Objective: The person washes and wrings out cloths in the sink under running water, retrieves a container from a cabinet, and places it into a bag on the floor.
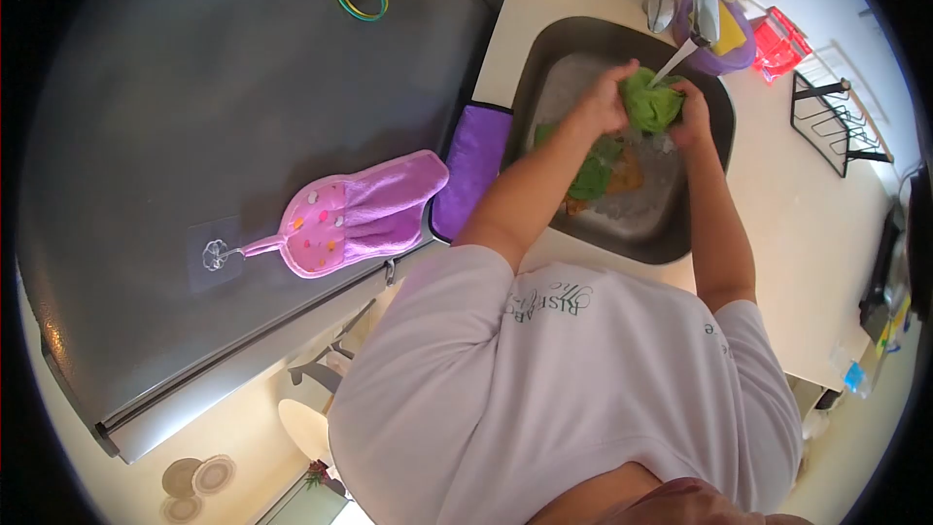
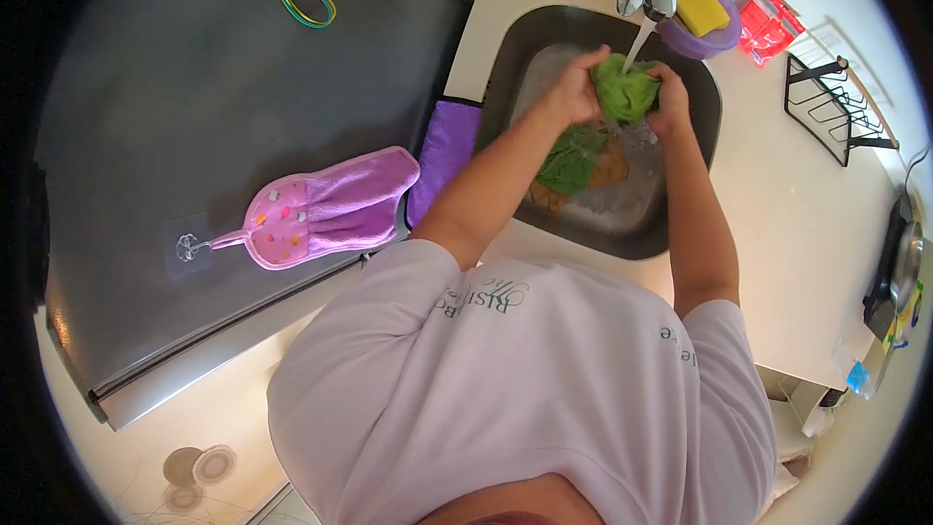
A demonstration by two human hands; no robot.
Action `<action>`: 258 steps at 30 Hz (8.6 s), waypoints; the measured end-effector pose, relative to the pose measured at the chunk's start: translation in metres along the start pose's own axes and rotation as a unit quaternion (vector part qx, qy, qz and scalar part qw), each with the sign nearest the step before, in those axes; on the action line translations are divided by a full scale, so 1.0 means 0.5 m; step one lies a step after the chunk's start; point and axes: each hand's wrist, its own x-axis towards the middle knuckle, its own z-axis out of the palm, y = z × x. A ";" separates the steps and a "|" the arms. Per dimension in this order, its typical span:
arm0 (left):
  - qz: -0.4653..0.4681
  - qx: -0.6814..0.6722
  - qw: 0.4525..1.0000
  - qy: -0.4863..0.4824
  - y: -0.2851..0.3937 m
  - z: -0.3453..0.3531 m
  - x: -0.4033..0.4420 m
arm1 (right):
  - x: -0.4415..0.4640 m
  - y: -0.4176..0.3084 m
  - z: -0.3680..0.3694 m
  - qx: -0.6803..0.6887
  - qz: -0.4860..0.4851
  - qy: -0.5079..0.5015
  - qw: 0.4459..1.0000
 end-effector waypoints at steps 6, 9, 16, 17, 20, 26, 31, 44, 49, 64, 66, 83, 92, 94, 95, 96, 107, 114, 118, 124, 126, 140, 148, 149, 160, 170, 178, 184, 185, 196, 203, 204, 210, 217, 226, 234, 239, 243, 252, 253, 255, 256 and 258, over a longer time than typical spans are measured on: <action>-0.040 -0.106 0.932 -0.345 -0.056 -0.146 0.152 | -0.115 0.053 0.105 -0.345 -0.272 0.004 0.899; 0.015 -0.044 0.992 -0.117 -0.076 -0.050 0.108 | -0.117 0.059 0.108 -0.431 -0.334 0.083 0.834; -0.017 0.013 0.999 0.036 -0.030 0.049 -0.001 | 0.062 0.040 -0.011 -0.225 -0.143 0.054 0.962; -0.008 0.014 1.000 0.016 -0.005 0.034 0.001 | 0.047 0.015 -0.007 -0.097 -0.066 0.008 0.993; 0.022 0.027 0.998 0.052 0.009 -0.016 0.005 | -0.012 -0.009 0.010 -0.098 0.002 -0.080 0.992; 0.046 -0.062 0.996 -0.043 -0.037 -0.060 0.076 | -0.140 0.063 0.128 -0.480 -0.343 0.076 0.804; 0.037 -0.006 0.999 -0.011 -0.054 0.000 0.063 | 0.051 0.069 0.021 -0.425 -0.312 0.130 0.840; -0.039 -0.127 0.898 -0.419 -0.062 -0.127 0.175 | -0.141 0.053 0.125 -0.480 -0.482 0.033 0.732; 0.058 -0.016 0.997 0.040 -0.055 0.035 0.057 | 0.022 0.060 0.043 -0.436 -0.351 0.135 0.818; 0.052 -0.066 0.996 -0.023 -0.064 -0.040 0.103 | -0.044 0.064 0.096 -0.505 -0.352 0.100 0.782; 0.040 -0.028 0.998 0.035 -0.057 -0.008 0.086 | 0.015 0.050 0.066 -0.483 -0.281 0.143 0.817; 0.065 0.281 0.921 0.261 -0.008 0.019 -0.020 | -0.120 -0.071 0.110 -0.553 -0.334 -0.222 0.730; -0.024 0.062 0.997 -0.050 0.042 0.047 -0.030 | -0.037 -0.051 0.028 -0.288 -0.291 -0.159 0.898; -0.030 0.083 0.995 -0.047 0.050 0.055 -0.039 | -0.061 -0.047 0.026 -0.075 -0.011 -0.223 0.972; -0.027 0.102 0.994 -0.036 0.056 0.060 -0.039 | -0.076 -0.042 0.026 0.037 0.131 -0.245 0.960; -0.022 0.121 0.992 -0.025 0.065 0.063 -0.037 | -0.100 -0.034 0.037 0.018 0.085 -0.218 0.972; -0.028 0.039 0.999 -0.021 0.033 -0.010 -0.042 | -0.052 -0.042 0.010 0.143 0.007 -0.202 0.969; 0.267 0.328 0.898 -0.121 -0.089 -0.191 0.168 | -0.091 0.117 0.105 -0.373 -0.508 0.081 0.772; 0.030 0.009 0.994 0.104 -0.064 0.009 0.037 | -0.014 0.076 0.064 -0.443 -0.327 0.118 0.826; 0.032 0.003 0.998 0.055 0.022 -0.025 0.041 | 0.052 0.029 0.024 -0.123 -0.104 -0.019 0.987; 0.059 0.008 0.995 0.074 0.035 -0.059 0.057 | -0.033 0.003 0.047 -0.100 -0.046 -0.093 0.990; -0.014 -0.019 0.999 0.023 -0.019 0.060 -0.029 | -0.013 0.008 0.051 -0.363 -0.287 0.031 0.886; 0.063 -0.011 0.992 -0.108 -0.057 -0.053 0.106 | -0.052 0.077 0.108 -0.526 -0.458 0.096 0.710; 0.066 -0.016 0.990 -0.121 -0.068 -0.058 0.106 | -0.032 0.070 0.087 -0.567 -0.434 0.117 0.691; -0.014 0.105 0.994 -0.039 0.058 0.014 -0.054 | 0.047 -0.068 0.058 -0.266 -0.180 -0.079 0.944; 0.003 0.294 0.954 0.054 0.086 0.064 -0.077 | 0.081 -0.048 0.083 -0.242 -0.026 -0.195 0.950; 0.051 0.054 0.997 -0.035 0.083 0.075 -0.118 | -0.060 0.033 0.021 -0.008 0.088 -0.100 0.991; 0.167 0.243 0.929 0.222 0.011 -0.085 -0.076 | -0.131 -0.016 0.043 -0.029 0.031 -0.106 0.993; 0.192 0.280 0.905 0.256 -0.019 -0.081 -0.081 | -0.161 -0.019 0.066 -0.052 0.007 -0.118 0.992; 0.155 0.014 0.987 0.028 -0.038 0.027 -0.128 | -0.190 0.079 0.055 -0.235 -0.302 -0.153 0.911; 0.256 0.683 0.647 0.221 -0.106 0.071 -0.163 | -0.274 0.055 0.011 0.129 0.237 -0.341 0.900; 0.231 0.634 0.720 0.161 -0.105 0.067 -0.163 | -0.269 0.057 -0.007 0.112 0.252 -0.365 0.889; 0.085 0.272 0.957 -0.045 -0.072 0.086 -0.186 | -0.204 0.056 -0.016 0.033 0.401 -0.420 0.814; 0.131 0.388 0.902 0.138 -0.073 0.020 -0.138 | -0.186 0.120 0.008 -0.165 0.357 -0.293 0.872; 0.191 0.349 0.856 0.329 -0.142 -0.132 -0.060 | -0.110 0.358 -0.059 -0.522 -0.124 -0.169 0.827; 0.196 0.239 0.822 0.478 -0.172 -0.174 -0.022 | -0.086 0.382 -0.084 -0.618 -0.126 -0.076 0.772; 0.215 0.235 0.809 0.494 -0.180 -0.189 -0.032 | -0.124 0.309 -0.055 -0.685 -0.139 -0.120 0.705; 0.194 0.019 0.876 0.440 -0.129 -0.083 -0.185 | -0.159 0.161 0.045 -0.662 -0.206 -0.323 0.644; 0.161 0.014 0.942 0.293 -0.150 -0.124 -0.372 | -0.194 0.277 0.342 -0.669 -0.399 -0.209 0.592; 0.155 0.018 0.951 0.268 -0.152 -0.116 -0.394 | -0.187 0.283 0.345 -0.671 -0.370 -0.220 0.604; 0.141 0.023 0.965 0.220 -0.153 -0.108 -0.441 | -0.171 0.284 0.340 -0.675 -0.309 -0.244 0.624; 0.182 0.042 0.956 0.226 -0.155 -0.107 -0.461 | -0.191 0.260 0.333 -0.644 -0.325 -0.238 0.650; 0.264 0.079 0.932 0.237 -0.155 -0.108 -0.494 | -0.277 0.152 0.313 -0.580 -0.354 -0.224 0.698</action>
